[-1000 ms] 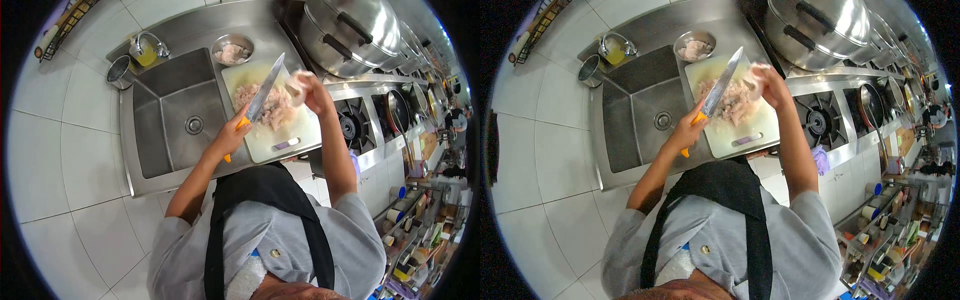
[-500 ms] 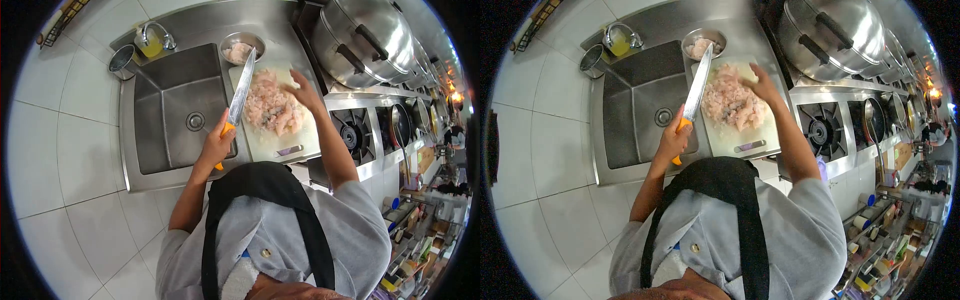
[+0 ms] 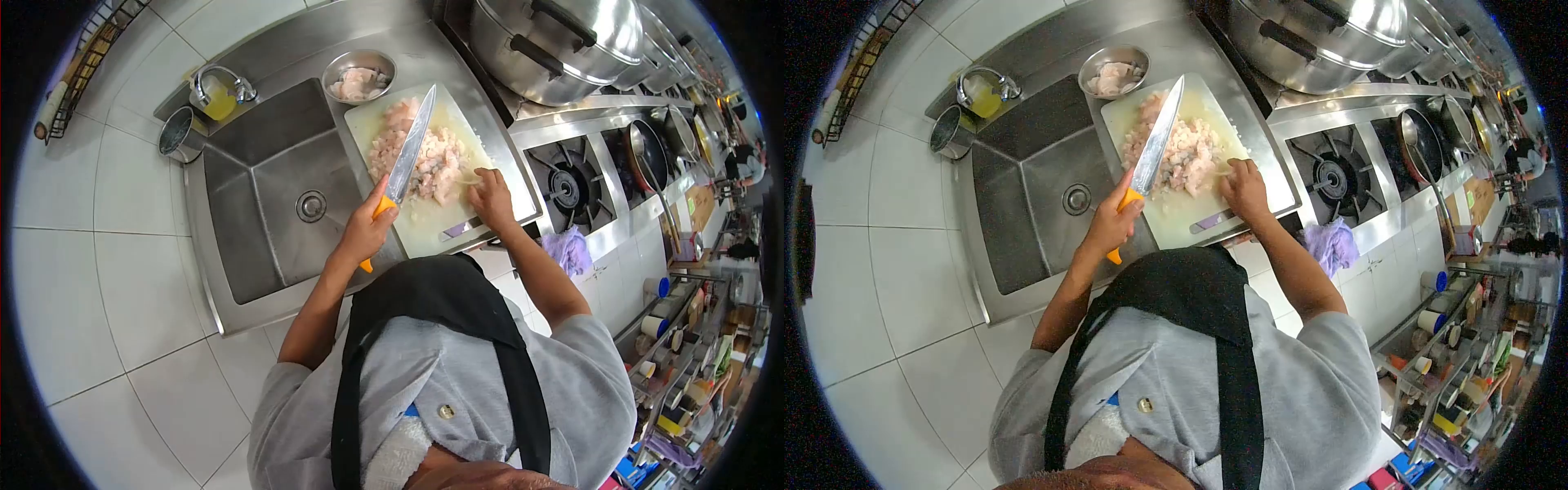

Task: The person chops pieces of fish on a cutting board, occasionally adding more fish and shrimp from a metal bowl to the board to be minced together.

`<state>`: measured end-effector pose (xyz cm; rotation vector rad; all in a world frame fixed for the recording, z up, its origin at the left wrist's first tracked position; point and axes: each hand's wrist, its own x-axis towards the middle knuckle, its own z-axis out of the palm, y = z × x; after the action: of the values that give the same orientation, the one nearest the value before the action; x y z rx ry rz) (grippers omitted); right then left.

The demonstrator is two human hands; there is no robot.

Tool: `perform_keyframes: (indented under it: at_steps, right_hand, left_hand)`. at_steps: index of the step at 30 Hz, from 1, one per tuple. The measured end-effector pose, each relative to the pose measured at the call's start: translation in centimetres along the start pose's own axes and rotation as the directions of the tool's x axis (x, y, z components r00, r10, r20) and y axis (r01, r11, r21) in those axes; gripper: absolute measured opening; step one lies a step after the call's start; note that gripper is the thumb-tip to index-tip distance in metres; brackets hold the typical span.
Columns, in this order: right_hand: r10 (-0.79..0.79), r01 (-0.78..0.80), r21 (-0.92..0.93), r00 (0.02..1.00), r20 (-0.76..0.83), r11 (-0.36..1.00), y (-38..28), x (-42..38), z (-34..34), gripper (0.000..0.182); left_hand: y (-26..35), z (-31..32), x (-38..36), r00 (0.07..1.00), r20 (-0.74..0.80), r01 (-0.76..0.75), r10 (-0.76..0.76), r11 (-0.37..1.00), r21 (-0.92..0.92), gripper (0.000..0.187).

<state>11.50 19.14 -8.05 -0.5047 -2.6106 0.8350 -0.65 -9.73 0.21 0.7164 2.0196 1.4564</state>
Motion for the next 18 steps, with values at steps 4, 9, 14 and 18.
perform_keyframes:
  at_steps: [4, 9, 14, 18]
  right_hand:
    - [0.112, -0.078, 0.299, 0.989, -0.095, 0.951, -1.9, 0.4, 1.0, 0.047]
    - [-0.284, 0.264, -0.126, 0.943, -0.176, 0.956, -7.6, 2.7, 2.2, 0.051]
    - [0.019, -0.019, -0.009, 0.999, -0.035, 1.000, -5.0, 1.0, 3.8, 0.055]
    - [0.129, -0.132, -0.132, 0.991, -0.029, 0.982, -6.5, -1.2, 1.7, 0.055]
  left_hand:
    - [0.9, -0.5, -1.1, 0.998, 0.026, 0.056, -0.055, 0.998, -0.041, 0.064]
    - [0.8, -0.9, -1.5, 0.999, 0.000, 0.049, -0.049, 0.997, -0.059, 0.063]
    - [-0.8, -0.9, -2.0, 0.999, -0.023, 0.029, -0.031, 0.998, -0.055, 0.063]
    - [-0.6, -0.8, -2.0, 1.000, -0.014, 0.027, -0.028, 0.998, -0.054, 0.063]
